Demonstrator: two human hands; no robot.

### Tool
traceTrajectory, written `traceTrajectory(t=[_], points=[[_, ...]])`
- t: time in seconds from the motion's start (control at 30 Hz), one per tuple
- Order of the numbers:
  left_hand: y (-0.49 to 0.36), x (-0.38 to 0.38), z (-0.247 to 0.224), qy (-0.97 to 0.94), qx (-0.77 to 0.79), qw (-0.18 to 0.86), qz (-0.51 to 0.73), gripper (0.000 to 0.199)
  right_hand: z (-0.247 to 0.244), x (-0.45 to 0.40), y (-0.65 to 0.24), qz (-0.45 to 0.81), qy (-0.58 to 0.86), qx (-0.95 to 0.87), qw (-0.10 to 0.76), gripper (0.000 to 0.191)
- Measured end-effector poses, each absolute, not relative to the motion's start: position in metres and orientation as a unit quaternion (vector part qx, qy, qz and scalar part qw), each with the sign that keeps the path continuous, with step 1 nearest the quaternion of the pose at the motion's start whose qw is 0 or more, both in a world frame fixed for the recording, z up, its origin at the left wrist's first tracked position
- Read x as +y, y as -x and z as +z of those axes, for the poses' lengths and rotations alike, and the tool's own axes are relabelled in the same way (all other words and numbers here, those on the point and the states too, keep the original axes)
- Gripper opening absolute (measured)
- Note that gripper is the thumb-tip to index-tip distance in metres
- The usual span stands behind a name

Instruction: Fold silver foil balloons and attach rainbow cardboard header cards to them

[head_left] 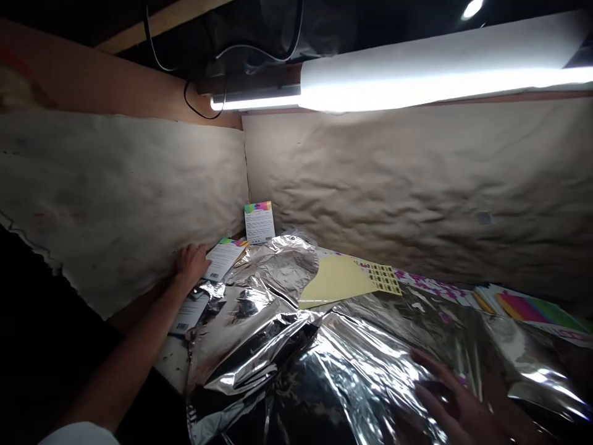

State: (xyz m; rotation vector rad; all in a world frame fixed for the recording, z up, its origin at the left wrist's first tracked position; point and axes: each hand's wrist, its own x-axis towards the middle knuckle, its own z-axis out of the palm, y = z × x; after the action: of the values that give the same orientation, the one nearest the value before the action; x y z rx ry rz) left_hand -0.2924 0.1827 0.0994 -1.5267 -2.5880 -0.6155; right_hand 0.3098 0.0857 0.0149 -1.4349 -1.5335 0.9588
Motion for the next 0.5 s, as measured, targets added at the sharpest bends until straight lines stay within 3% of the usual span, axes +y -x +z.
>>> traceTrajectory(t=[0.13, 0.27, 0.4, 0.5], points=[[0.25, 0.187, 0.093, 0.572, -0.803, 0.056, -0.155, 0.036, 0.06, 0.125, -0.252, 0.333, 0.474, -0.751, 0.317, 0.036], [0.217, 0.177, 0.067, 0.635, -0.764, 0.047, -0.105, 0.039, 0.075, 0.203, -0.185, 0.327, 0.421, -0.812, 0.237, 0.028], [0.207, 0.168, 0.047, 0.643, -0.756, 0.074, -0.097, 0.045, 0.077, 0.285, -0.119, 0.312, 0.47, -0.792, 0.233, 0.021], [0.208, 0.167, 0.041, 0.64, -0.756, 0.089, -0.104, 0.044, 0.079, 0.325, -0.083, 0.294, 0.522, -0.761, 0.247, 0.029]])
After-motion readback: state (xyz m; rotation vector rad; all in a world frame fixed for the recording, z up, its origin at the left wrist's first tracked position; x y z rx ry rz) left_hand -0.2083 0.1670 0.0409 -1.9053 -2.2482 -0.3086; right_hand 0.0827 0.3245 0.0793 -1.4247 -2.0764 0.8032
